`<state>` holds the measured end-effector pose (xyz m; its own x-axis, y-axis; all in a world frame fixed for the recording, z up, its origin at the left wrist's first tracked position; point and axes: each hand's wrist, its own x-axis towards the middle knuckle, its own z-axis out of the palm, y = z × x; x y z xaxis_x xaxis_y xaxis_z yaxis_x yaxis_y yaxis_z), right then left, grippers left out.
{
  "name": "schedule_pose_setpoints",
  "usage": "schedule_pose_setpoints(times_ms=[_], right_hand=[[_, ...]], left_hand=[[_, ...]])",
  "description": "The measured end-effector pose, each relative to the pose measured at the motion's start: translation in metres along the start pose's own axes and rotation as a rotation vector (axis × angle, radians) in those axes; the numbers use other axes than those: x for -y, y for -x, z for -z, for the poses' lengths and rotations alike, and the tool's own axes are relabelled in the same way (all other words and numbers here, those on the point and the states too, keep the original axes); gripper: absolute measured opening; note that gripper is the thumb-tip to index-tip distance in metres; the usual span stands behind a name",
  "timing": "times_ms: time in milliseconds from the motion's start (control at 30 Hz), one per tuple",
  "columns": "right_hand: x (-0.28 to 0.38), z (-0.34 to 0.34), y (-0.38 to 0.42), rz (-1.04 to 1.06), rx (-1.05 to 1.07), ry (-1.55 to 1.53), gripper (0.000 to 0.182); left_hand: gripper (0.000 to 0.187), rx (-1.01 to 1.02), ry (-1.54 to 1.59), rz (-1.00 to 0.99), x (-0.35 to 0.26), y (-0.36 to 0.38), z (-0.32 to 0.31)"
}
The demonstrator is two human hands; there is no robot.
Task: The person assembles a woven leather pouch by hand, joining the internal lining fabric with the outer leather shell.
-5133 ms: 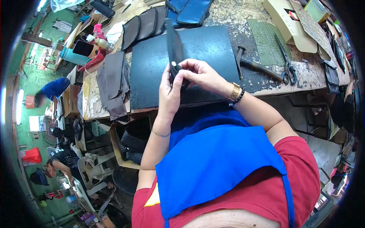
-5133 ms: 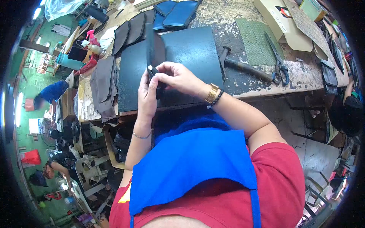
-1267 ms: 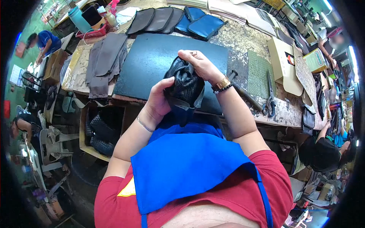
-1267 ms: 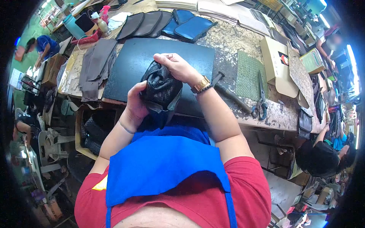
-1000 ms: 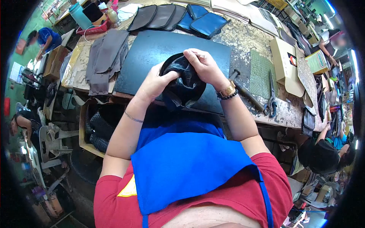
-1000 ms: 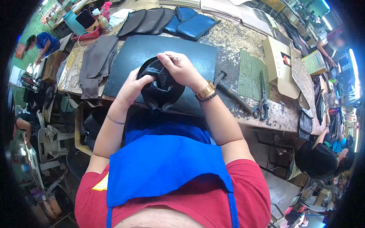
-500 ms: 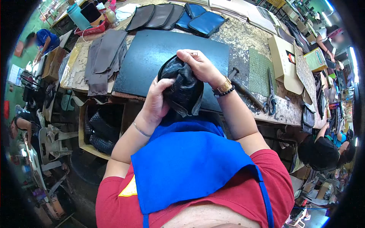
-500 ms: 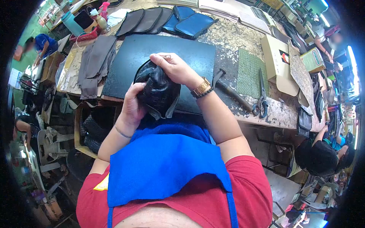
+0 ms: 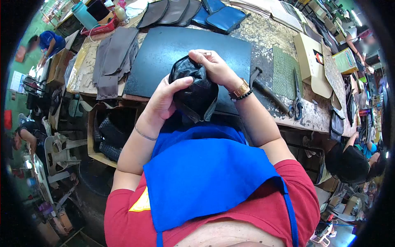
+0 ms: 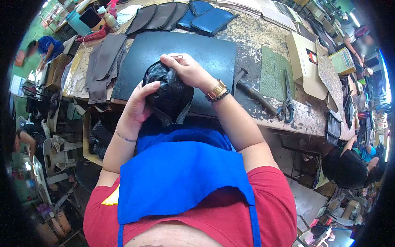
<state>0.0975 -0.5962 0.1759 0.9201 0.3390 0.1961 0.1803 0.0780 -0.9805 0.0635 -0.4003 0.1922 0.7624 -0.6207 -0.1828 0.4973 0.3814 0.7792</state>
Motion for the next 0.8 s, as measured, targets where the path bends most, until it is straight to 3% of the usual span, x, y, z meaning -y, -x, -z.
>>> schedule_pose_setpoints(times_ms=[100,233,333,433,567,667,700,800], right_hand=[[0.000,0.002,0.000,-0.004,-0.001,0.092,0.038],[0.002,0.002,0.003,0.041,0.015,0.279,0.041],[0.003,-0.004,0.005,-0.025,0.064,0.000,0.040],[-0.003,-0.009,0.008,-0.074,0.080,-0.199,0.039],[-0.010,-0.011,0.013,-0.146,0.134,-0.309,0.038],[-0.016,-0.005,0.012,-0.150,0.078,-0.206,0.038],[-0.017,-0.005,0.012,-0.165,0.077,-0.230,0.039],[-0.021,-0.003,0.011,-0.125,0.107,-0.137,0.040]], left_hand=[[0.034,-0.061,-0.028,-0.075,0.001,0.000,0.002],[0.036,-0.082,-0.074,-0.063,0.009,0.000,0.017],[0.040,0.003,0.109,-0.080,0.011,0.008,0.006],[0.045,0.078,0.345,0.033,0.012,0.018,-0.010],[0.049,0.301,0.433,0.098,0.029,0.013,0.000],[0.049,0.180,0.333,0.163,0.020,0.009,0.000],[0.046,0.122,0.207,0.143,0.019,0.009,-0.004],[0.043,0.044,0.221,0.073,0.022,0.012,-0.010]])
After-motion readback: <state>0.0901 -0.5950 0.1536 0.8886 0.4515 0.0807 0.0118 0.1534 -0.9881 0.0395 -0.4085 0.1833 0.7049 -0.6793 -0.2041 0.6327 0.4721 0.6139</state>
